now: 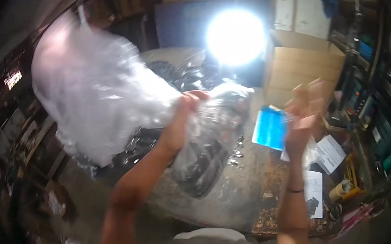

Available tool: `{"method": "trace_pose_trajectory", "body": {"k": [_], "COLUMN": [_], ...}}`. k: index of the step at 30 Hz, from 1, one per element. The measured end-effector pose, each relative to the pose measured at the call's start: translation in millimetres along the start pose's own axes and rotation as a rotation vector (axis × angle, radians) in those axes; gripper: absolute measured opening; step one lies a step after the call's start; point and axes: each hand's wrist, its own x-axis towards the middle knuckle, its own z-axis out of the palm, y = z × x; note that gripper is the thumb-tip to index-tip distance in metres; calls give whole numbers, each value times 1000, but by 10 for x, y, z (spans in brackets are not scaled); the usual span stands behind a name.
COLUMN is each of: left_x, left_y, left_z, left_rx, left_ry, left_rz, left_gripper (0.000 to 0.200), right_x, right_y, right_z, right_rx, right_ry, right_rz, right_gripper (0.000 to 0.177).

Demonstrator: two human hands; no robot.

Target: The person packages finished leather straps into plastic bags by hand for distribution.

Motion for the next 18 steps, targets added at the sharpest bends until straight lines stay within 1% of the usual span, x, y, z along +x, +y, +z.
{"method": "trace_pose_trajectory", "body": {"k": [1, 2, 3, 4, 5, 6, 8, 9, 10, 11, 12, 13, 14, 16, 17, 18], "left_x": [52, 78, 72, 70, 67, 112, 164, 243, 319, 403, 484, 551, 620, 756, 808, 843], "left_y": [57, 61, 55, 41, -33, -8, 79, 263, 78, -347, -770, -855, -930, -646, -457, -266], "left_z": [19, 108, 203, 290, 337, 377, 385, 429, 298, 44, -195, -232, -264, -114, -21, 72], "left_rx": [-73, -80, -109, -139, -4, -11, 574, 537, 539, 665, 791, 856, 920, 753, 668, 582], "left_ry": [19, -13, 96, 207, 142, 122, -262, -345, -348, -407, -465, -495, -525, -454, -418, -382], "left_rz": [64, 69, -12, -91, -104, -102, -288, -421, -414, -394, -373, -356, -337, -257, -216, -179], "left_gripper": [35, 35, 36, 36, 39, 39, 42, 45, 45, 45, 45, 46, 46, 47, 47, 47], "right_x": [-308, -613, -831, -987, -960, -929, -953, -972, -867, -911, -1032, -1067, -1089, -965, -859, -798], "right_y": [277, 550, 706, 882, 810, 727, 709, 654, 460, 518, 631, 634, 627, 382, 92, -44], "right_z": [76, 150, 266, 372, 362, 351, 254, 215, 249, 203, 118, 55, 49, 79, 77, 70], "right_rx": [-102, -206, -323, -242, -216, -193, 196, 284, 935, 934, 704, 472, 490, 521, 567, 613], "right_ry": [-69, -144, -173, -154, -116, -80, -311, -334, -152, -152, -264, -366, -310, -202, -190, -180], "right_rz": [61, 114, 3, -21, -102, -183, 103, 276, 808, 801, 665, 524, 508, 470, 421, 373], "right_gripper": [87, 95, 102, 106, 108, 110, 115, 104, 85, 85, 79, 73, 72, 71, 78, 85]}}
